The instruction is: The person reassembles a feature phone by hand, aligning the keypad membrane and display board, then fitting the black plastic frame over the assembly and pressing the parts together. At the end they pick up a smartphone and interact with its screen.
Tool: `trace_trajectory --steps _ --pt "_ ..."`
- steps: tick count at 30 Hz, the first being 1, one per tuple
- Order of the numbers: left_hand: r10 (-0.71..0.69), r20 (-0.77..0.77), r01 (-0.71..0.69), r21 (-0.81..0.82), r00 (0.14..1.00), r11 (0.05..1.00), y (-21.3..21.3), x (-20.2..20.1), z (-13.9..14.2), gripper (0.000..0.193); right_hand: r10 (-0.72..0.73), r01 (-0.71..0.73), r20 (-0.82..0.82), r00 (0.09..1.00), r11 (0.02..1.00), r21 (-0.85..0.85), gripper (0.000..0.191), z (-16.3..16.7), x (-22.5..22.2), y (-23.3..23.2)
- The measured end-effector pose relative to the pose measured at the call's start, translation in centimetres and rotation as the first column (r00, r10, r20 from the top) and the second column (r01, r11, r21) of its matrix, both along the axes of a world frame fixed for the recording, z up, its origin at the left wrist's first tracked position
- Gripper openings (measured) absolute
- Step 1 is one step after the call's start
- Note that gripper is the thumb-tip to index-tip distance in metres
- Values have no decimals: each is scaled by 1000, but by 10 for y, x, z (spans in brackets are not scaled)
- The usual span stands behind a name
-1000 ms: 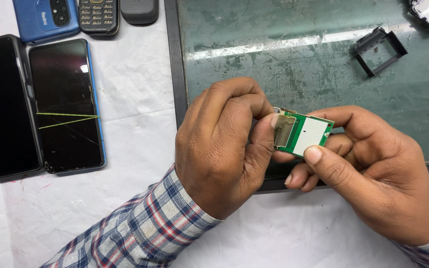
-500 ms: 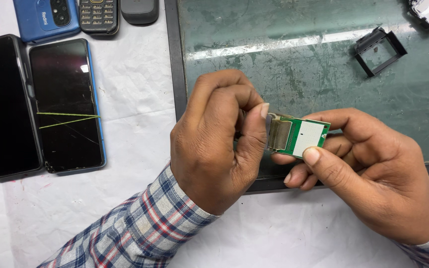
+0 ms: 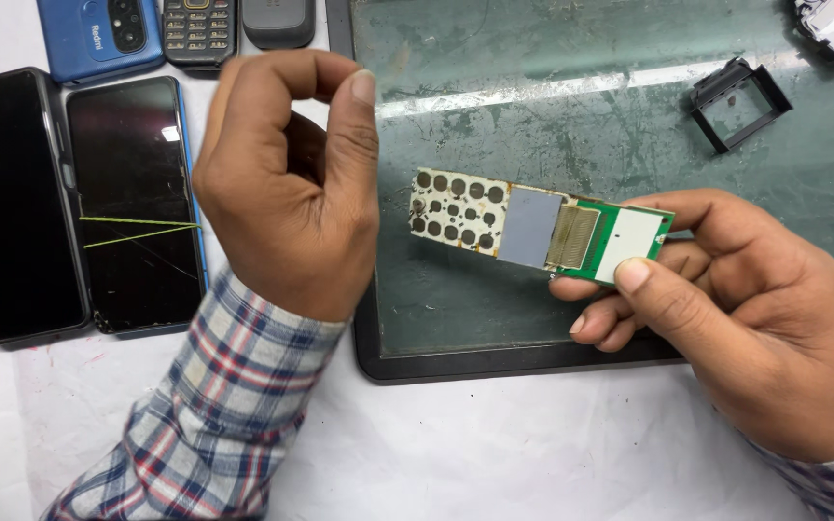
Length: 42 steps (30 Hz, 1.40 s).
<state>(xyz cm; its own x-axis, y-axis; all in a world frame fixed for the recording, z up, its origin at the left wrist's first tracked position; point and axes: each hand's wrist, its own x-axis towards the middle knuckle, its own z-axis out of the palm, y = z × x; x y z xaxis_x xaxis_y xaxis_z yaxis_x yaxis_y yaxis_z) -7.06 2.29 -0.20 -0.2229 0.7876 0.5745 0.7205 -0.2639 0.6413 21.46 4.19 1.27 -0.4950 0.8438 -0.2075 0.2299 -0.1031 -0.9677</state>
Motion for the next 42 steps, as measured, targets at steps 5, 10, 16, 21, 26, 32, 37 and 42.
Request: trace_trajectory --steps 5,10,16,21,26,32,37,42 --pt "108 -518 -55 118 849 992 6 -22 3 6 -9 9 -6 1000 1000 -5 37 2 0 -2" --pt "183 -677 -120 139 713 983 7 -25 0 9 -14 13 -29 999 1000 -23 37 2 0 -2" --pt "124 -713 -163 15 690 987 11 -21 -8 8 -11 9 -73 997 1000 -28 37 1 0 -2" --pt "24 -763 -213 -150 646 965 0 -9 0 10 -14 11 -88 996 999 -37 37 0 1 -2" --pt "13 -672 -137 -133 741 982 -6 -4 13 14 -35 31 -97 995 999 -45 37 1 1 -2" --pt "-23 -207 1 -107 978 994 -8 0 19 8 -67 51 -137 988 992 -114 36 1 8 3" --pt "-80 593 355 -363 801 862 -1 1 18 27 -46 -12 -179 983 951 -308 39 -9 18 8" --pt "-231 754 709 -401 615 579 -8 17 23 36 -6 -84 -201 980 897 -435 34 -16 22 7"
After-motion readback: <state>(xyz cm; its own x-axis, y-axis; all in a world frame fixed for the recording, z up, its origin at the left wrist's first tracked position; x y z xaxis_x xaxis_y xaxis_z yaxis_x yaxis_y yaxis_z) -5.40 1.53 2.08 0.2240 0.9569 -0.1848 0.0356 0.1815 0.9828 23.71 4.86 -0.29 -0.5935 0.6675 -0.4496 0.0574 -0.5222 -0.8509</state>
